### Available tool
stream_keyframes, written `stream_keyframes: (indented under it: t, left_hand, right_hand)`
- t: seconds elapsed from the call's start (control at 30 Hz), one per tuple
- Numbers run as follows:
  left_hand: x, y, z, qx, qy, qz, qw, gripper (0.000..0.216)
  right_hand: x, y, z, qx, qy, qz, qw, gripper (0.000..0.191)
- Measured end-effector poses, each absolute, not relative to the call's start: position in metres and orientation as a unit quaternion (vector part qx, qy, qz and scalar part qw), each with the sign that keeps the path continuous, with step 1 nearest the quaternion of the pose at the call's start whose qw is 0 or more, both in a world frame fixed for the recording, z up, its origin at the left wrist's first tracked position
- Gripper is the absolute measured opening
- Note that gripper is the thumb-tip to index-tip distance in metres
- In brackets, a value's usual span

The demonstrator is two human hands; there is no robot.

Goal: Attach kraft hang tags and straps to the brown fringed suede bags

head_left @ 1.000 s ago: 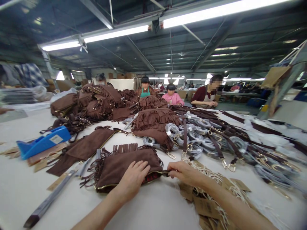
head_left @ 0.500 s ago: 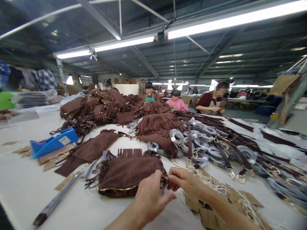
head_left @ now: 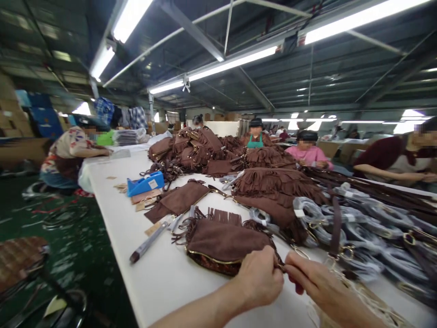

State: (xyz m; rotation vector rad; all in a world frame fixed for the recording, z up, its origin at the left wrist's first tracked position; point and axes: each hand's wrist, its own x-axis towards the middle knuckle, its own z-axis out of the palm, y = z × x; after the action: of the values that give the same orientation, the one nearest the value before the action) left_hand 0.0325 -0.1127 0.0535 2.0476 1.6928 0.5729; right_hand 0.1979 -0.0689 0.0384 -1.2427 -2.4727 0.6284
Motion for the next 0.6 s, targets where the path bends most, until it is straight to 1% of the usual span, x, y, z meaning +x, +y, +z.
stream_keyframes:
  t: [0.07, 0.13, 0.2, 0.3, 0.37, 0.43, 0.53, 0.6]
  left_hand:
    - [0.026, -0.114, 0.059, 0.753, 0.615, 0.165, 0.168, 0.020]
    - [0.015, -0.116, 0.065, 0.752, 0.641, 0.114, 0.099, 0.021]
    - [-0.002, -0.120, 0.071, 0.736, 0.670, 0.076, 0.049, 0.023]
    - [-0.037, -0.127, 0.081, 0.702, 0.710, 0.057, 0.015, 0.024]
    - [-0.062, -0.134, 0.084, 0.680, 0.732, 0.048, -0.003, 0.023]
    - [-0.084, -0.141, 0.080, 0.668, 0.743, 0.039, -0.020, 0.025]
    - [-0.106, -0.153, 0.059, 0.672, 0.740, 0.027, -0.026, 0.030]
    - [-0.117, -0.158, 0.039, 0.672, 0.738, 0.065, -0.002, 0.028]
  right_hand:
    - [0.205, -0.065, 0.032, -0.423, -0.868, 0.210, 0.151, 0.036]
    - [0.217, -0.056, 0.025, -0.431, -0.868, 0.179, 0.168, 0.035]
    - [0.234, -0.042, 0.018, -0.446, -0.864, 0.128, 0.194, 0.032]
    - [0.258, -0.013, 0.013, -0.475, -0.853, 0.028, 0.217, 0.027]
    - [0.263, 0.006, 0.019, -0.510, -0.837, -0.030, 0.197, 0.025]
    - [0.256, 0.016, 0.030, -0.544, -0.821, -0.059, 0.162, 0.024]
    - [0.232, 0.010, 0.046, -0.558, -0.819, -0.051, 0.124, 0.027]
    - [0.220, -0.002, 0.046, -0.551, -0.827, -0.033, 0.104, 0.023]
